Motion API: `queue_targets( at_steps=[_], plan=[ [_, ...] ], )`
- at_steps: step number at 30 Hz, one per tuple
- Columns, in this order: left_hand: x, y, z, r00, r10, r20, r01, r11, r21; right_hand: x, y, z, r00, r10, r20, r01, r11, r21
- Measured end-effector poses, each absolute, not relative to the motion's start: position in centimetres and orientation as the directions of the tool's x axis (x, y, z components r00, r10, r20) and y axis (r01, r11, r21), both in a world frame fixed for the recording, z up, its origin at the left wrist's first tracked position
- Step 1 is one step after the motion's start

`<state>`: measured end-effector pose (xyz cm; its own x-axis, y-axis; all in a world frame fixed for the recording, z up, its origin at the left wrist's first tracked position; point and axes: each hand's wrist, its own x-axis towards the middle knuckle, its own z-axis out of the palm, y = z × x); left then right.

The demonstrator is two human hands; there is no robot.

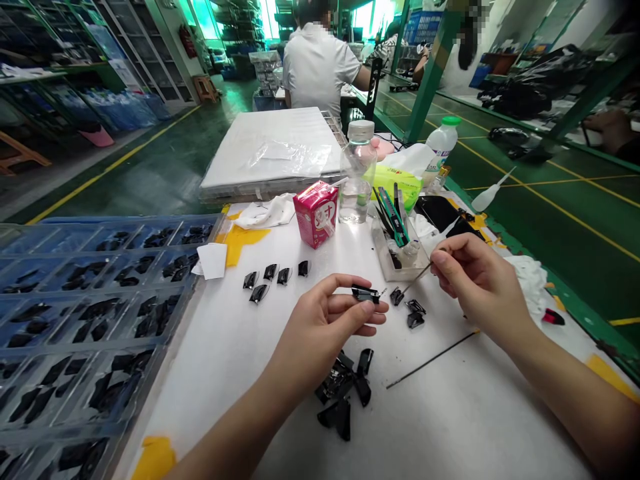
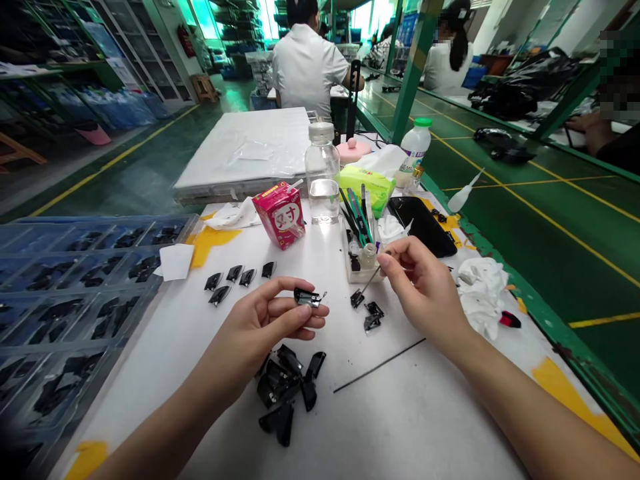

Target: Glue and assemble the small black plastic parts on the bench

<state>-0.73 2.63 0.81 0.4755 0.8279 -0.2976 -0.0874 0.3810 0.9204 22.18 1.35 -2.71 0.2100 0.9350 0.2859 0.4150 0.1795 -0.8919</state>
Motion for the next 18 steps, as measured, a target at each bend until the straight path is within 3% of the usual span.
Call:
queue_targets(
  at_steps=[18],
  plan=[
    [-0.75,2.56,0.77,0.488,0.822,-0.294,-0.069,0.372,0.926,22.39,1.45,-2.53,0.260,0.902,0.346,0.431,0.212,-0.877]
  ],
)
